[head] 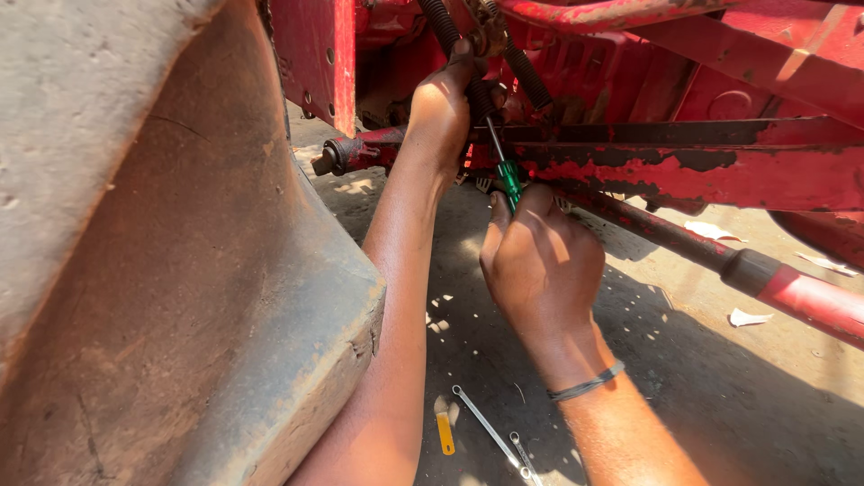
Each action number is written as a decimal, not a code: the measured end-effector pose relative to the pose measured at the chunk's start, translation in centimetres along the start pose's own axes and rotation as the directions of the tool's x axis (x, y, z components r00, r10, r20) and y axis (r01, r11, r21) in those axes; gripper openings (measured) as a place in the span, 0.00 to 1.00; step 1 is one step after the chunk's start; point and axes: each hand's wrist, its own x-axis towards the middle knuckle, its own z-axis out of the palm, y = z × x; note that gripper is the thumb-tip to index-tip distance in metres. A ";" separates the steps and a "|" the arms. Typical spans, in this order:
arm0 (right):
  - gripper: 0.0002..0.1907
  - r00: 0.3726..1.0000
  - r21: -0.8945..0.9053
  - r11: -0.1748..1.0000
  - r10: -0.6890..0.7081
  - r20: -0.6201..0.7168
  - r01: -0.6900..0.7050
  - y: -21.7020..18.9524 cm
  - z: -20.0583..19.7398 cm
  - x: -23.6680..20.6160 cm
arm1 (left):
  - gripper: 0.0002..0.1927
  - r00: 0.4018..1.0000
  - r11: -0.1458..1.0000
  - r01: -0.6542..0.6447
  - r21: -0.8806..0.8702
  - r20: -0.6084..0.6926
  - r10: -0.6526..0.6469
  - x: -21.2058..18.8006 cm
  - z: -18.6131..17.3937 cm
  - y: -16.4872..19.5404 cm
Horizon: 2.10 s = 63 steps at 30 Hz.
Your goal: The person uses a green screwdriver to work on a red mechanical component of a vehicle, likely a tractor. They hold the part steady with their left hand while turning the screwdriver with their right hand.
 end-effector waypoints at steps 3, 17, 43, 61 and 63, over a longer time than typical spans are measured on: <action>0.17 0.990 0.099 0.989 0.115 -0.081 -0.106 0.1 1.6 -0.5 | 0.28 0.998 0.999 -0.047 -0.014 0.028 0.048 0.1 0.1 -0.1; 0.23 0.746 0.720 -0.392 0.114 0.656 -0.573 1.7 3.3 -0.7 | 0.23 0.995 0.999 0.012 0.049 0.100 -0.017 -0.9 -0.1 1.0; 0.26 0.780 0.748 -0.408 0.125 0.614 -0.524 1.7 4.7 -1.2 | 0.30 1.000 0.997 -0.003 0.079 0.031 0.001 -0.5 0.6 0.7; 0.14 0.940 0.517 0.796 0.337 0.052 -0.314 0.5 3.3 -0.8 | 0.29 0.999 0.997 -0.025 0.070 0.025 0.024 -0.4 0.8 0.4; 0.14 0.789 0.779 0.275 0.459 0.408 -0.564 0.8 3.9 -0.9 | 0.28 1.000 0.996 -0.026 0.087 0.007 0.026 -0.4 0.8 0.4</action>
